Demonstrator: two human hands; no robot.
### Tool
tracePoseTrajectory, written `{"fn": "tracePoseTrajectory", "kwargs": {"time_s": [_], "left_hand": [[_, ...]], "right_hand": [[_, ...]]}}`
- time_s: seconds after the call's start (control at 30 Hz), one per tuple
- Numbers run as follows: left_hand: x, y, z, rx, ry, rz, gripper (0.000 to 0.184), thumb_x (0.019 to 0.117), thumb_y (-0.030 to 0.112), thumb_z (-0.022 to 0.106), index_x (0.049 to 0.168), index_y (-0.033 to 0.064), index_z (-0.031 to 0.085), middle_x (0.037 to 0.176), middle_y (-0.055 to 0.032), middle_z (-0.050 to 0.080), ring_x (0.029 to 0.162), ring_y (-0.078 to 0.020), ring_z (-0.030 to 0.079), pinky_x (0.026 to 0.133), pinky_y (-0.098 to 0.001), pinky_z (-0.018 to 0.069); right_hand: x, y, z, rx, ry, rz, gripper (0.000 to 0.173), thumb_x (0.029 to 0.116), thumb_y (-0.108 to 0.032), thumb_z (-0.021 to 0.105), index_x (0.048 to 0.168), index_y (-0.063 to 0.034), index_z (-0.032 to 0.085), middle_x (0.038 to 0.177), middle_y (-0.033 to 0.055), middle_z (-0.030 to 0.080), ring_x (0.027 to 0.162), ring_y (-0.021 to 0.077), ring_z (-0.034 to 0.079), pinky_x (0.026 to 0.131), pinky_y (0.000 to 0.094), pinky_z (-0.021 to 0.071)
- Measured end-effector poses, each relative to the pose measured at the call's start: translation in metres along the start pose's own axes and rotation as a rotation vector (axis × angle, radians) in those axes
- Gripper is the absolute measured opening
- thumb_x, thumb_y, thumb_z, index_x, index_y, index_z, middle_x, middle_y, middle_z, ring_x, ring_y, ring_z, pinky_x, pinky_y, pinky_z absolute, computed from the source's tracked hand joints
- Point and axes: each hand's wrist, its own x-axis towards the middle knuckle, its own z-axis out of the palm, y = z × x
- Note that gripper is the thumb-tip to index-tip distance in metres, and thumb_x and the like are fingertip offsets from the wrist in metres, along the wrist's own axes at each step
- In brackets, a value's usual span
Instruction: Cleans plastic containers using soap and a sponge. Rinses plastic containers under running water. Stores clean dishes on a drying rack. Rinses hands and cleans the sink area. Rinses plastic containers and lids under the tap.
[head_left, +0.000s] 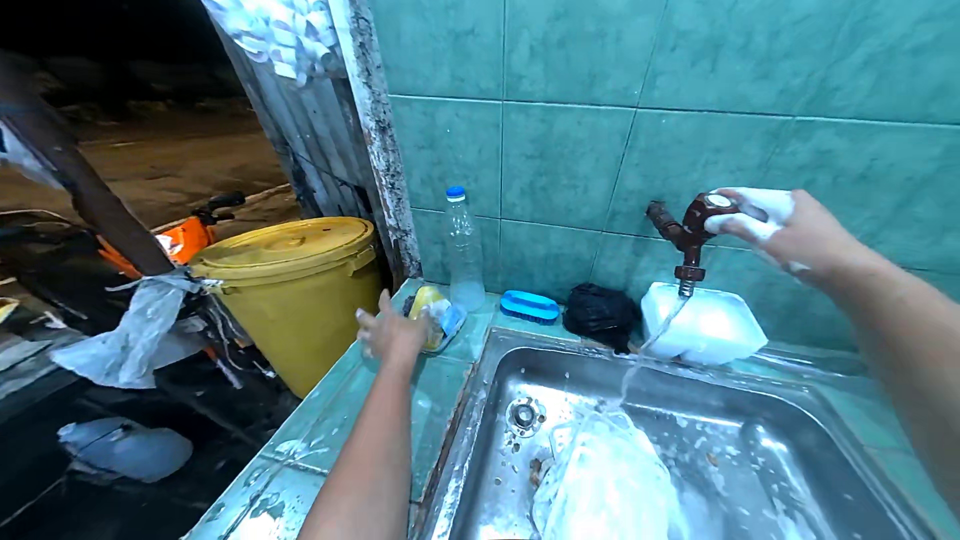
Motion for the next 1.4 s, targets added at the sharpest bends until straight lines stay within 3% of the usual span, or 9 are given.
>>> {"fn": "tracePoseTrajectory", "kwargs": {"time_s": [0.17,0.3,0.47,0.57,0.67,0.8,0.9,1.07,1.4], "left_hand": [[0.008,-0.023,0.007,-0.004,-0.238,-0.185,0.057,0.101,0.045,0.062,0.138,0.0024,0.06,0.131,-0.0295,0.061,0.118,-0.0442,0.062,0.098,-0.0617,0.0502],[0.019,-0.03,0.01,-0.092,-0.234,-0.274,0.056,0.1001,0.042,0.065,0.13,-0.0052,0.061,0.123,-0.0278,0.064,0.106,-0.0372,0.069,0.092,-0.053,0.0569],[0.02,-0.025,0.005,-0.026,-0.263,-0.24,0.057,0.0977,0.042,0.069,0.129,-0.0052,0.062,0.122,-0.0282,0.064,0.104,-0.0368,0.069,0.091,-0.0521,0.0572],[0.009,-0.011,-0.011,0.174,-0.24,-0.104,0.072,0.0905,0.051,0.075,0.136,-0.0025,0.059,0.137,-0.03,0.057,0.128,-0.0465,0.055,0.105,-0.0643,0.0433],[0.006,0.012,-0.014,0.147,-0.069,0.107,0.089,0.0797,0.048,0.086,0.146,0.0007,0.051,0.154,-0.0354,0.036,0.14,-0.0605,0.033,0.107,-0.0771,0.0283],[0.026,0.054,0.022,-0.074,-0.092,0.268,0.098,0.0774,0.037,0.09,0.153,0.0002,0.04,0.149,-0.0329,0.044,0.134,-0.0557,0.043,0.105,-0.0711,0.0401],[0.046,0.081,0.052,-0.196,-0.124,0.199,0.11,0.0757,0.034,0.092,0.16,0.0039,0.027,0.147,-0.0303,0.049,0.134,-0.0503,0.048,0.108,-0.0671,0.0412],[0.069,0.095,0.067,-0.112,-0.126,0.118,0.093,0.0758,0.037,0.091,0.148,0.0043,0.042,0.13,-0.0274,0.062,0.123,-0.0471,0.058,0.099,-0.0668,0.0469],[0.109,0.073,0.034,-0.109,0.024,0.097,0.096,0.0753,0.033,0.093,0.151,0.0058,0.039,0.14,-0.0276,0.056,0.129,-0.0489,0.053,0.1,-0.0675,0.045]], "right_hand": [[-0.007,0.008,0.014,0.166,0.06,0.011,0.045,0.1041,-0.018,0.058,0.144,0.0006,0.052,0.118,0.0219,0.066,0.1,0.0255,0.063,0.089,0.0481,0.0493],[-0.039,0.017,0.073,0.614,0.202,0.206,0.055,0.1088,-0.036,0.038,0.157,-0.0105,0.035,0.148,0.0129,0.053,0.129,0.0192,0.057,0.106,0.0414,0.0484],[-0.09,0.02,0.167,0.82,-0.022,0.655,0.029,0.1102,-0.013,0.043,0.129,0.0034,0.057,0.098,0.0137,0.067,0.074,0.0185,0.066,0.067,0.0342,0.0574],[-0.099,0.018,0.192,0.8,-0.209,0.699,0.021,0.1081,-0.011,0.048,0.105,0.0026,0.065,0.078,0.0054,0.063,0.056,0.01,0.058,0.054,0.0242,0.052],[-0.096,0.016,0.198,0.72,-0.199,0.689,0.029,0.1085,-0.02,0.051,0.096,0.0005,0.066,0.074,0.0031,0.06,0.057,0.0089,0.052,0.056,0.0251,0.0456],[-0.092,0.017,0.206,0.582,-0.174,0.73,0.039,0.109,-0.033,0.05,0.093,-0.0016,0.065,0.074,0.0023,0.052,0.065,0.0121,0.049,0.065,0.0314,0.0439],[-0.099,0.017,0.21,0.584,-0.184,0.764,0.036,0.1065,-0.032,0.056,0.107,0.0026,0.066,0.086,0.0093,0.057,0.075,0.0176,0.053,0.073,0.0379,0.0473],[-0.116,0.035,0.212,0.722,-0.253,0.672,0.012,0.0981,-0.014,0.065,0.095,-0.0042,0.058,0.071,0.0009,0.051,0.054,0.0091,0.046,0.051,0.0259,0.0419],[-0.13,0.044,0.215,0.677,-0.308,0.684,0.018,0.0934,0.003,0.058,0.085,-0.0085,0.047,0.062,-0.0009,0.044,0.045,0.0083,0.041,0.044,0.0245,0.0381]]}}
